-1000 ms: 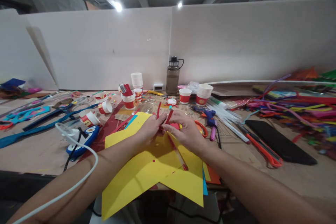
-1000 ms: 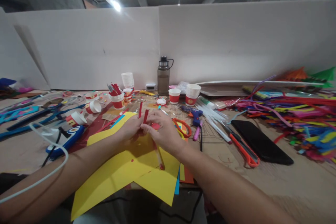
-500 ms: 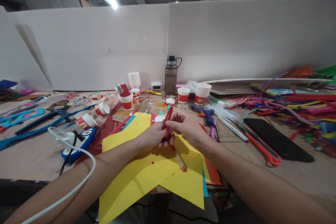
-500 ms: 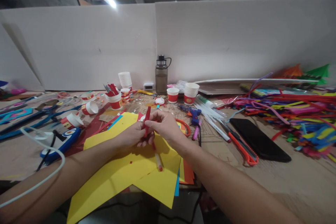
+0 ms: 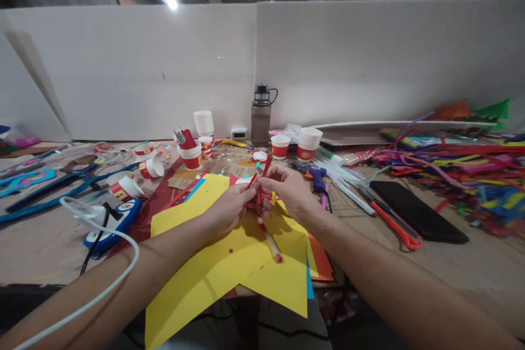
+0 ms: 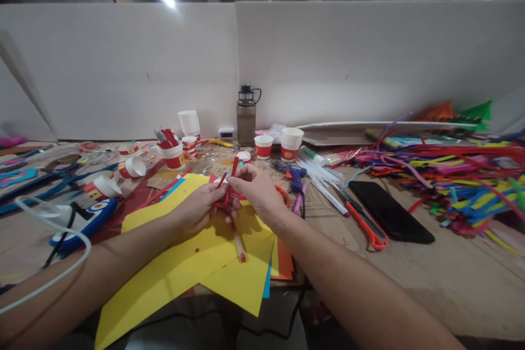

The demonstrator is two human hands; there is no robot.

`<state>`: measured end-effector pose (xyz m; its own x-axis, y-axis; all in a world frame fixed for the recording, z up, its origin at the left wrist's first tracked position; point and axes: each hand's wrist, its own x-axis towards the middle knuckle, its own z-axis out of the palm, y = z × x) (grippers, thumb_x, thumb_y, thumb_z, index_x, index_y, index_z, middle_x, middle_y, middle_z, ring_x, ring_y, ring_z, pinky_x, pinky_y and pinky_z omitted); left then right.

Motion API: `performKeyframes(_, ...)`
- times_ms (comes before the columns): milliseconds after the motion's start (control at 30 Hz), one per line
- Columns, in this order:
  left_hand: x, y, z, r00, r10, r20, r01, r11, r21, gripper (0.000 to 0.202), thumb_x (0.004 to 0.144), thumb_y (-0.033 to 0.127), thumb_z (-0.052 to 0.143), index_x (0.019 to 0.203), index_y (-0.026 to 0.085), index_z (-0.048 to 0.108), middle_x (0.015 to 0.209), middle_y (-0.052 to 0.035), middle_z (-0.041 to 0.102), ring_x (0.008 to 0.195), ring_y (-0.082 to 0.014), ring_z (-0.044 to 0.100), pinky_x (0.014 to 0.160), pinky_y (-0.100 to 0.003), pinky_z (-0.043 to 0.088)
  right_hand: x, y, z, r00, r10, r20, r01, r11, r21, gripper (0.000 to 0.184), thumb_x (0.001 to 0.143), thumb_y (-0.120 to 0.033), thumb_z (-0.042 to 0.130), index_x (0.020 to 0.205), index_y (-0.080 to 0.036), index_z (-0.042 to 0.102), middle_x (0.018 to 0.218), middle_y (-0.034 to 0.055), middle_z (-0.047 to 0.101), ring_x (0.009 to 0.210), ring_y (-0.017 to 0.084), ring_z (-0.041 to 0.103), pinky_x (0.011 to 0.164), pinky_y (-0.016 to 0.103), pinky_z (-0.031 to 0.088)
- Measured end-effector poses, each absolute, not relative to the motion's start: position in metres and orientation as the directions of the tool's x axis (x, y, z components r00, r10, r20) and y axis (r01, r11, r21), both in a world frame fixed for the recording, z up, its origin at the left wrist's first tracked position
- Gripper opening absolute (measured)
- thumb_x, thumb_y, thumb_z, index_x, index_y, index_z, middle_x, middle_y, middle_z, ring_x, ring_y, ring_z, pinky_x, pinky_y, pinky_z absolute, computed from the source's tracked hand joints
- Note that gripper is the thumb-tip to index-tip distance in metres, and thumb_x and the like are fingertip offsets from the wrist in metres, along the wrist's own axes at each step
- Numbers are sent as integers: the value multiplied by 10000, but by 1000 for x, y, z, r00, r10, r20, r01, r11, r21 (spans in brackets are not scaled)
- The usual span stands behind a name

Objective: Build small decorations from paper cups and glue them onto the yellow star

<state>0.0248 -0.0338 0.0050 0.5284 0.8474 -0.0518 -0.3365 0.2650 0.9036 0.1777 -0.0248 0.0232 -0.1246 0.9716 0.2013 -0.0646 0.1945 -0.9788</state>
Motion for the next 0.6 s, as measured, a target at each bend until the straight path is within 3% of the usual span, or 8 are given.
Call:
performKeyframes(167, 27, -32, 7, 537, 842, -51, -412, 314, 855, 277, 896, 384, 517, 918, 116, 582, 745, -91, 665, 631, -177, 643, 553, -292, 527, 175, -30, 25, -299, 947, 118, -104, 91, -990, 315, 621, -342, 783, 662, -196, 507, 536, -64, 543, 444, 91, 480, 469, 241, 419)
performKeyframes(267, 27, -30, 5, 536, 842, -52, -413, 316, 854, 307, 901, 432, 497, 839, 135, 541, 621, -44, 601, 517, -132, 565, 496, -243, 476, 174, -31, 24, -384, 921, 63, -79, 35, -996, 294, 661, -354, 749, 672, -195, 501, 498, -61, 551, 452, 119, 530, 522, 274, 446)
performKeyframes(367, 27, -31, 3, 565, 819, -99, -411, 383, 827, 351, 872, 482, 534, 740, 168, 447, 469, 64, 385, 375, -51, 326, 391, -156, 306, 174, -30, 22, -332, 938, 101, -28, 97, -995, 249, 645, -328, 756, 712, -164, 581, 627, -27, 619, 594, 120, 574, 636, 271, 442)
performKeyframes(433, 27, -32, 3, 579, 806, -123, -413, 420, 808, 378, 843, 492, 576, 720, 183, 397, 464, 105, 260, 374, -32, 201, 377, -137, 209, 174, -27, 21, -307, 943, 131, -13, 133, -991, 245, 627, -305, 760, 769, -149, 636, 738, -10, 646, 675, 116, 569, 689, 263, 426)
performKeyframes(600, 28, -33, 3, 546, 831, -107, -380, 360, 852, 371, 838, 499, 577, 740, 185, 404, 494, 97, 258, 408, -39, 181, 390, -145, 185, 177, -22, 18, -271, 943, 196, 21, 209, -978, 207, 680, -330, 723, 753, -162, 628, 736, -15, 615, 689, 120, 531, 678, 259, 402)
